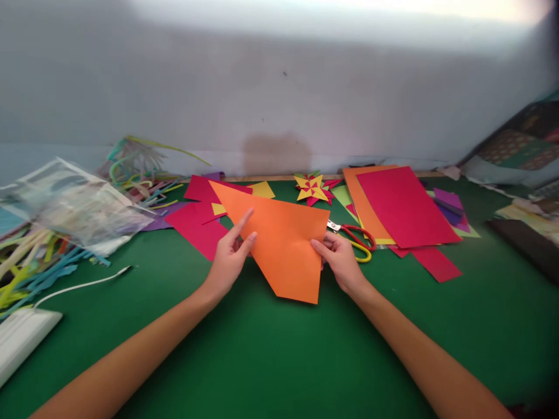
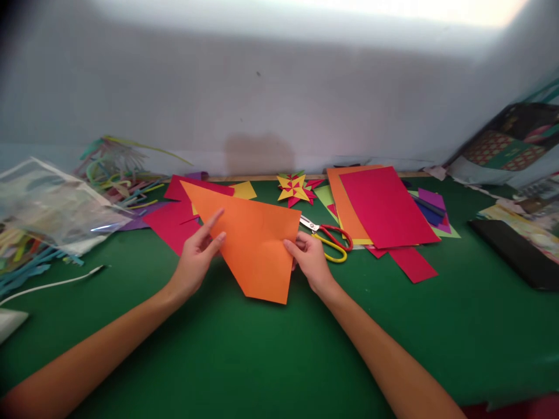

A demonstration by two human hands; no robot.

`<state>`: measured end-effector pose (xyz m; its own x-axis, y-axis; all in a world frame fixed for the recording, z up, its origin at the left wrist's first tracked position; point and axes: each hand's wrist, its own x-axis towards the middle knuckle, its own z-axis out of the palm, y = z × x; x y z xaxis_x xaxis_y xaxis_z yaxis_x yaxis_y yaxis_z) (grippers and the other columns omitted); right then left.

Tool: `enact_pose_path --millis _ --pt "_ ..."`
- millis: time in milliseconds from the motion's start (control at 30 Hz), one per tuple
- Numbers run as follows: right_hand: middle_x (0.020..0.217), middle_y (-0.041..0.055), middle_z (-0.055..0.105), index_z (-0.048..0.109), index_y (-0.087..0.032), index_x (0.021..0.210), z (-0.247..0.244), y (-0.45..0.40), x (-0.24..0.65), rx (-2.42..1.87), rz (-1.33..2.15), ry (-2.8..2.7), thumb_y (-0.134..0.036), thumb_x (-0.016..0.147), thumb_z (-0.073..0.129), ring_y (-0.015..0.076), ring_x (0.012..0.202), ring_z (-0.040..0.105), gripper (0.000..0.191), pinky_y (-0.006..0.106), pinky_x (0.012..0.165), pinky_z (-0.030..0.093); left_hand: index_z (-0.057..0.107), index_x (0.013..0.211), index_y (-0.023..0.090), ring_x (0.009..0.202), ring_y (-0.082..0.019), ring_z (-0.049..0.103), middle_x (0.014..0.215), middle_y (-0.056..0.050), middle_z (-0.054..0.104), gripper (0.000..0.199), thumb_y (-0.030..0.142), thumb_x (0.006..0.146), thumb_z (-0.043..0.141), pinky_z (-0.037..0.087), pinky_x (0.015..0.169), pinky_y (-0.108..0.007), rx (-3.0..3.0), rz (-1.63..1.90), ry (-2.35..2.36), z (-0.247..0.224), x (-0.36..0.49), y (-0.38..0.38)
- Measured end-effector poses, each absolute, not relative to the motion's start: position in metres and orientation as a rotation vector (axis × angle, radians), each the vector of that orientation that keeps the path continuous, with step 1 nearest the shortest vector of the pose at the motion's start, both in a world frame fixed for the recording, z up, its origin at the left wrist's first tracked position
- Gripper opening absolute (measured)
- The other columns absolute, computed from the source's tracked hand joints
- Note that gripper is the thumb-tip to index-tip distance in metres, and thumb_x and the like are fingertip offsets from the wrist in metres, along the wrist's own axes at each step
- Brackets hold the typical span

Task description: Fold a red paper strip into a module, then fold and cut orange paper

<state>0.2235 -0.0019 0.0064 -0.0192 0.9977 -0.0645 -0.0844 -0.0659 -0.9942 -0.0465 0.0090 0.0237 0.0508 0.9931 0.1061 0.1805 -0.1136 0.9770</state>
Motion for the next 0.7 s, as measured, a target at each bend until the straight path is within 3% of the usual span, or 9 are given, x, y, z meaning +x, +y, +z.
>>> enact_pose_path --millis 33,100,167,233,400,500,600,700 --pt "0.082 0.0035 0.077 0.075 -0.019 0.109 0.007 -0.001 0.225 -1.177 1.301 -1.125 -0.045 0.087 0.079 0.0155 0.057 0.063 0.034 0.024 0.042 0.047 0.048 0.158 0.033 0.085 -0.023 0.073 0.099 -0.004 0.076 0.065 0.052 0.098 0.064 0.063 0.072 -0.035 1.500 1.090 1.264 0.025 -0.047 0.008" --pt "0.081 0.0031 0.076 0.076 -0.020 0.108 0.007 -0.001 0.226 -1.162 1.285 -1.126 -0.045 0.087 0.079 0.0157 0.057 0.062 0.032 0.024 0.043 0.046 0.055 0.153 0.034 0.103 -0.028 0.073 0.120 -0.005 0.076 0.061 0.055 0.097 0.064 0.064 0.085 -0.040 1.598 0.968 1.224 0.027 -0.046 0.005" --pt "0.079 0.0028 0.076 0.076 -0.020 0.106 0.005 -0.001 0.226 -1.158 1.260 -1.131 -0.046 0.088 0.078 0.0160 0.057 0.062 0.032 0.025 0.045 0.046 0.054 0.153 0.034 0.131 -0.032 0.064 0.150 -0.005 0.063 0.063 0.055 0.096 0.066 0.058 0.105 -0.044 1.678 0.904 1.149 0.026 -0.043 0.002" --pt "0.082 0.0035 0.077 0.075 -0.020 0.107 0.004 -0.001 0.226 -1.167 1.233 -1.148 -0.047 0.089 0.077 0.0175 0.060 0.064 0.033 0.026 0.047 0.048 0.051 0.156 0.031 0.145 -0.032 0.053 0.161 -0.004 0.051 0.067 0.053 0.095 0.068 0.050 0.117 -0.045 1.699 0.866 1.071 0.022 -0.040 0.001" --pt "0.076 0.0043 0.073 0.071 -0.020 0.107 0.012 0.002 0.237 -1.351 1.040 -1.522 -0.051 0.102 0.055 0.0218 0.060 0.066 0.035 0.034 0.056 0.052 0.048 0.158 0.026 0.143 -0.033 0.055 0.159 -0.006 0.053 0.071 0.049 0.094 0.069 0.045 0.121 -0.050 1.705 0.874 1.099 0.010 -0.041 0.004" --pt "0.101 0.0105 0.076 0.071 -0.022 0.106 0.025 0.005 0.262 -1.569 0.314 -1.911 -0.037 0.105 0.049 0.0284 0.093 0.070 0.027 0.038 0.077 0.051 0.052 0.155 0.029 0.138 -0.035 0.060 0.153 -0.005 0.060 0.069 0.047 0.092 0.071 0.047 0.118 -0.053 1.631 0.970 1.233 0.007 -0.046 0.011" --pt "0.100 0.0129 0.074 0.070 -0.022 0.102 0.033 0.010 0.294 -1.825 -0.050 -2.110 -0.033 0.104 0.051 0.0305 0.095 0.068 0.022 0.037 0.069 0.046 0.053 0.154 0.026 0.143 -0.034 0.055 0.154 -0.006 0.059 0.071 0.042 0.089 0.075 0.042 0.122 -0.052 1.540 1.111 1.303 0.002 -0.050 0.017" --pt "0.094 0.0136 0.072 0.071 -0.020 0.103 0.032 0.014 0.316 -2.059 -0.197 -2.214 -0.036 0.101 0.059 0.0324 0.091 0.067 0.019 0.035 0.062 0.041 0.050 0.157 0.024 0.145 -0.033 0.053 0.158 -0.009 0.055 0.072 0.039 0.090 0.073 0.039 0.124 -0.052 1.549 1.142 1.351 -0.003 -0.052 0.020"
